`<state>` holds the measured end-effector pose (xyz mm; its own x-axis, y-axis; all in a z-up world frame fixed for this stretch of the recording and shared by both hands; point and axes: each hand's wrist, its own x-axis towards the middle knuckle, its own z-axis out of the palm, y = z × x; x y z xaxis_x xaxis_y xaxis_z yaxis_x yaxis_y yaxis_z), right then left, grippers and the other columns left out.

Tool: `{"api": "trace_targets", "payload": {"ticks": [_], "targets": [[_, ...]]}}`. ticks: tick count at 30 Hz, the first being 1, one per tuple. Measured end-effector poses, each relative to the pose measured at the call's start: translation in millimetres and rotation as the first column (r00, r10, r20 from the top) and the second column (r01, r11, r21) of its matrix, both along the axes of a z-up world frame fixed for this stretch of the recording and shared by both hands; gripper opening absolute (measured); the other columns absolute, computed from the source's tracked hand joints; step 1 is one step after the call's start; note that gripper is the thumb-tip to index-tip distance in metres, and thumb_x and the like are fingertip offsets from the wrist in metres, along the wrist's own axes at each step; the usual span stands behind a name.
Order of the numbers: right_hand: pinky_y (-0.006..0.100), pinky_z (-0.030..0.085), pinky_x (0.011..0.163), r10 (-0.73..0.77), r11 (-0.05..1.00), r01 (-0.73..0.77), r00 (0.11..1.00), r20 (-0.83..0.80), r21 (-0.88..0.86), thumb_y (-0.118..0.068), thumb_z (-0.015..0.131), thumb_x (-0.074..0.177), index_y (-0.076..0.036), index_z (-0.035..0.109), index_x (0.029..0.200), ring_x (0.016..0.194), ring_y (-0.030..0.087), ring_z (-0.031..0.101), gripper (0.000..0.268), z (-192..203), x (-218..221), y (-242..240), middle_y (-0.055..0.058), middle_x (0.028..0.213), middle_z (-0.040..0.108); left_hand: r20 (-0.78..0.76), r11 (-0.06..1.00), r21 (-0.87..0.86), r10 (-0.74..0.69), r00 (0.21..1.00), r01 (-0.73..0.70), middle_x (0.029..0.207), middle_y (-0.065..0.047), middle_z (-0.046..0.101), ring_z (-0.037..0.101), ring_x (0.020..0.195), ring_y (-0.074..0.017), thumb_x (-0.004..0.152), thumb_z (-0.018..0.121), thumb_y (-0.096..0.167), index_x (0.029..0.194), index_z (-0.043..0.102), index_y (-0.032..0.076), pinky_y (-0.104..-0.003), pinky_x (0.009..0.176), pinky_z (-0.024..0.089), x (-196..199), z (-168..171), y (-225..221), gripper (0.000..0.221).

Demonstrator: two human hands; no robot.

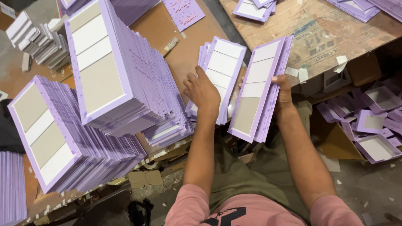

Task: The person repeatedly picks up stacks of purple and white folded pamphlets from a table, opens them to check the interior, and places them into a growing pile. The person continues this repetitive process of handling and stacking the pamphlets throughout the clip.

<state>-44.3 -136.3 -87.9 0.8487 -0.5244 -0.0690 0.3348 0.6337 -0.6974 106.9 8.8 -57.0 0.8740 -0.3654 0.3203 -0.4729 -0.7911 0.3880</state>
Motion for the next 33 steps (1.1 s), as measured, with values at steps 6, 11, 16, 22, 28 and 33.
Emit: {"api": "trace_targets", "payload": {"ticks": [6, 11, 16, 22, 28, 33], "targets": [[0.046, 0.055, 0.088, -0.049, 0.998, 0.049, 0.999, 0.008, 0.043, -0.036, 0.068, 0.075, 0.006, 0.051, 0.140, 0.099, 0.035, 0.065, 0.080, -19.2, 1.2, -6.0, 0.023, 0.114, 0.064, -0.050, 0.718, -0.528, -0.560, 0.827, 0.454, 0.142, -0.023, 0.051, 0.049, 0.134, -0.0404, 0.086, 0.079, 0.032, 0.147, 0.047, 0.003, -0.055, 0.114, 0.044, -31.7, -13.7, -17.1, 0.075], [0.043, 0.056, 0.096, -0.127, 0.989, 0.132, 0.989, -0.072, 0.070, -0.034, 0.068, 0.072, 0.000, 0.051, 0.138, 0.106, 0.032, 0.065, 0.076, -45.4, 1.9, -15.2, 0.019, 0.117, 0.064, -0.219, 0.758, -0.407, -0.622, 0.751, 0.509, 0.151, -0.031, 0.030, 0.032, 0.139, -0.0486, 0.072, 0.089, 0.048, 0.158, 0.026, 0.002, -0.060, 0.115, 0.032, -71.0, -13.4, -17.3, 0.116], [0.043, 0.055, 0.099, -0.103, 0.989, 0.102, 0.995, 0.002, 0.111, -0.037, 0.070, 0.076, 0.002, 0.051, 0.141, 0.110, 0.032, 0.064, 0.078, -58.0, -0.8, -19.3, 0.020, 0.121, 0.062, -0.233, 0.734, -0.471, -0.638, 0.734, 0.488, 0.148, -0.028, 0.033, 0.032, 0.143, -0.0480, 0.065, 0.087, 0.042, 0.155, 0.029, 0.005, -0.058, 0.117, 0.034, -69.8, 16.8, -18.1, 0.113], [0.047, 0.055, 0.099, -0.128, 0.992, 0.128, 0.992, -0.011, 0.019, -0.043, 0.070, 0.077, 0.003, 0.040, 0.149, 0.114, 0.035, 0.063, 0.090, -51.0, 4.3, -19.1, 0.022, 0.125, 0.059, -0.177, 0.849, -0.351, -0.475, 0.862, 0.396, 0.151, -0.030, 0.026, 0.028, 0.140, -0.0511, 0.063, 0.091, 0.043, 0.151, 0.035, 0.010, -0.063, 0.113, 0.030, -50.5, 33.2, -2.1, 0.109], [0.054, 0.058, 0.089, 0.067, 0.991, -0.078, 0.993, 0.100, 0.108, -0.052, 0.072, 0.074, 0.004, 0.039, 0.144, 0.107, 0.040, 0.064, 0.096, -31.6, 2.6, -5.3, 0.028, 0.123, 0.059, 0.116, 0.942, -0.027, -0.329, 0.937, 0.334, 0.154, -0.029, 0.029, 0.032, 0.139, -0.0494, 0.073, 0.093, 0.037, 0.141, 0.045, 0.013, -0.065, 0.110, 0.032, 1.2, 15.6, -11.8, 0.087], [0.048, 0.055, 0.101, -0.092, 0.994, 0.089, 0.995, 0.034, 0.069, -0.049, 0.074, 0.082, 0.005, 0.040, 0.150, 0.116, 0.037, 0.063, 0.093, -36.4, 7.6, -9.1, 0.026, 0.130, 0.058, -0.153, 0.671, -0.503, -0.690, 0.708, 0.545, 0.151, -0.022, 0.039, 0.039, 0.138, -0.0423, 0.071, 0.090, 0.032, 0.146, 0.044, 0.012, -0.052, 0.112, 0.041, -38.1, 3.3, -9.7, 0.090]]}}
